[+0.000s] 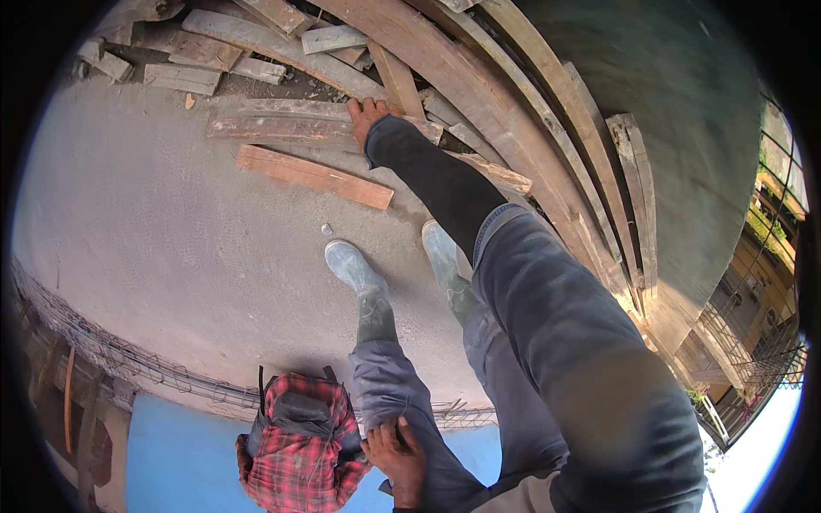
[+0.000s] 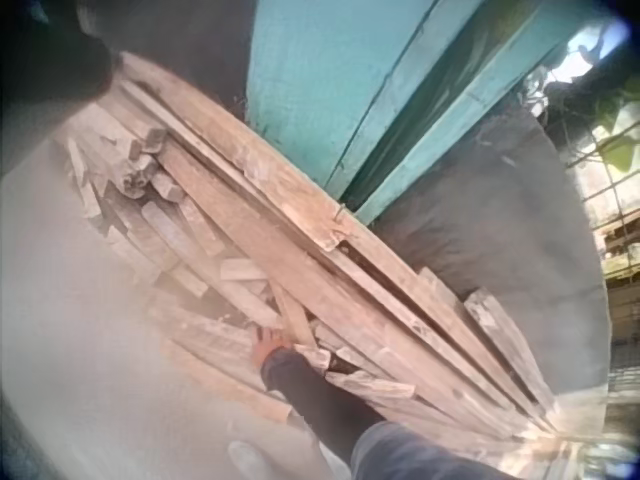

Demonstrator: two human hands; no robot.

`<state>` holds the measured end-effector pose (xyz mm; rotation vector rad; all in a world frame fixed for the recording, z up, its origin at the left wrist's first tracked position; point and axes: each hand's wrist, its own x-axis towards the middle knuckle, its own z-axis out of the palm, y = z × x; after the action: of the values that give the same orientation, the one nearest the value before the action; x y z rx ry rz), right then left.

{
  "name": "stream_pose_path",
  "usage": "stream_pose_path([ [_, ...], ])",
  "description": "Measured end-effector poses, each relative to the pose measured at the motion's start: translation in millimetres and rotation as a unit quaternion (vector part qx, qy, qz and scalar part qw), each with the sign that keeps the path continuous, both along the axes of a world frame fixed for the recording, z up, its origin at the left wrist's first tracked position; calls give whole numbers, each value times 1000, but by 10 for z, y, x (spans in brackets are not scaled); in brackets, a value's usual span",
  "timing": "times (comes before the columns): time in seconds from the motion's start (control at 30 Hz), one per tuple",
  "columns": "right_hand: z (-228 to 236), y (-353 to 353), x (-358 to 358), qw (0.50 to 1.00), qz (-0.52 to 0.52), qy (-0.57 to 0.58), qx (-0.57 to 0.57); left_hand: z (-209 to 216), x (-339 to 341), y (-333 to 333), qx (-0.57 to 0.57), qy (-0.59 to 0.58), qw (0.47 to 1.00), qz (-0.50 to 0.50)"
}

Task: The person moves wooden planks and then sits on the floor to assemble a rebar mesh. They use pliers to tie wire at the intersections of the rebar grid.

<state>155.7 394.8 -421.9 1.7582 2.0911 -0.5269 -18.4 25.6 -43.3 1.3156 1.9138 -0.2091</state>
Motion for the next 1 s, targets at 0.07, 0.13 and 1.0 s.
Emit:
stream_pose_path([
  [0.07, 98, 11, 38, 1000, 9, 7, 4, 2, 60, 37, 2, 6, 1000, -2],
  [0.13, 227, -145, 65, 1000, -6, 28, 5, 97, 80, 24, -10, 13, 1000, -13],
  [1.0, 2058, -751, 3108, 946, -188, -172, 202, 16, 146, 60, 3, 6, 1000, -16],
])
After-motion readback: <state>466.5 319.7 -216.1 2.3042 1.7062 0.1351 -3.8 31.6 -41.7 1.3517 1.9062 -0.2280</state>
